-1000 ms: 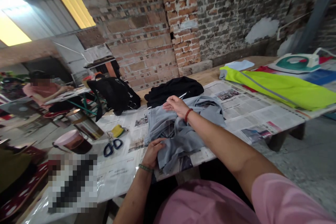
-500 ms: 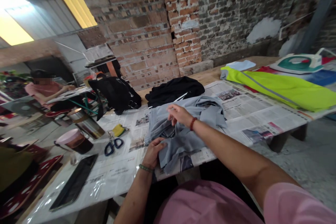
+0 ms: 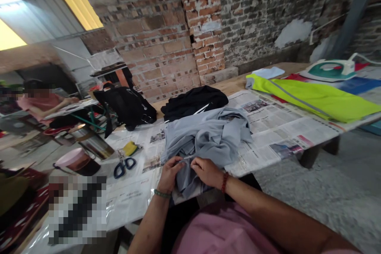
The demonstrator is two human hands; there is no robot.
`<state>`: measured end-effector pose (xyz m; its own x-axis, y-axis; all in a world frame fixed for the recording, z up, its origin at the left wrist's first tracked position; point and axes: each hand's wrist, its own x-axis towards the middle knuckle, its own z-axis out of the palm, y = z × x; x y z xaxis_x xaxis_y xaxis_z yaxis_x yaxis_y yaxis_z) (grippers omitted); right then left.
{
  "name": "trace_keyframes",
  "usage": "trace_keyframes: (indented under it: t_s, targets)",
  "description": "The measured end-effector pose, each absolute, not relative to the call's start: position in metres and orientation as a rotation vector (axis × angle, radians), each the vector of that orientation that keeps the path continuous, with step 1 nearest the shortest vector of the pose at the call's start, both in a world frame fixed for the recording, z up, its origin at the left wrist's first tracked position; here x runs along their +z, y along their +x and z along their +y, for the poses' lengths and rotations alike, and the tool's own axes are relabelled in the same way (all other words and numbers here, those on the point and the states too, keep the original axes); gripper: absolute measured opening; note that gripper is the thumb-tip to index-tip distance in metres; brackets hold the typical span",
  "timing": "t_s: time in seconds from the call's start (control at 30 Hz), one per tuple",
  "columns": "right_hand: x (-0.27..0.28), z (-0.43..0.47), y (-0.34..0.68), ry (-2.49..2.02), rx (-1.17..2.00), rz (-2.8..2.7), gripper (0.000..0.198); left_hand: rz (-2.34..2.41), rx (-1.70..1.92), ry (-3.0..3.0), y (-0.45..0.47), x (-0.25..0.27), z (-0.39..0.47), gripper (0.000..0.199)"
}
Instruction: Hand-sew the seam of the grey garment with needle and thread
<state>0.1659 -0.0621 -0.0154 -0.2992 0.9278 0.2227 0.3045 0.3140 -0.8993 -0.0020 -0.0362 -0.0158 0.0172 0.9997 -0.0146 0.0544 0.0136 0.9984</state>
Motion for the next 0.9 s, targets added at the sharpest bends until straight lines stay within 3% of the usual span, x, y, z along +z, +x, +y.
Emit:
trace_keyframes:
  t_s: [0.73,0.9]
  targets:
    - [-0.024,-0.048,0.15,-1.243,0.714,-1.9,0.015,1.325,1.264,1.724,0.004,-0.009,-0.043,0.009]
    - [-0.025,-0.043,0.144,-1.223,0.78,-1.849,0.016,1.231,1.188,1.792,0.003,-0.011,-0.042,0.006]
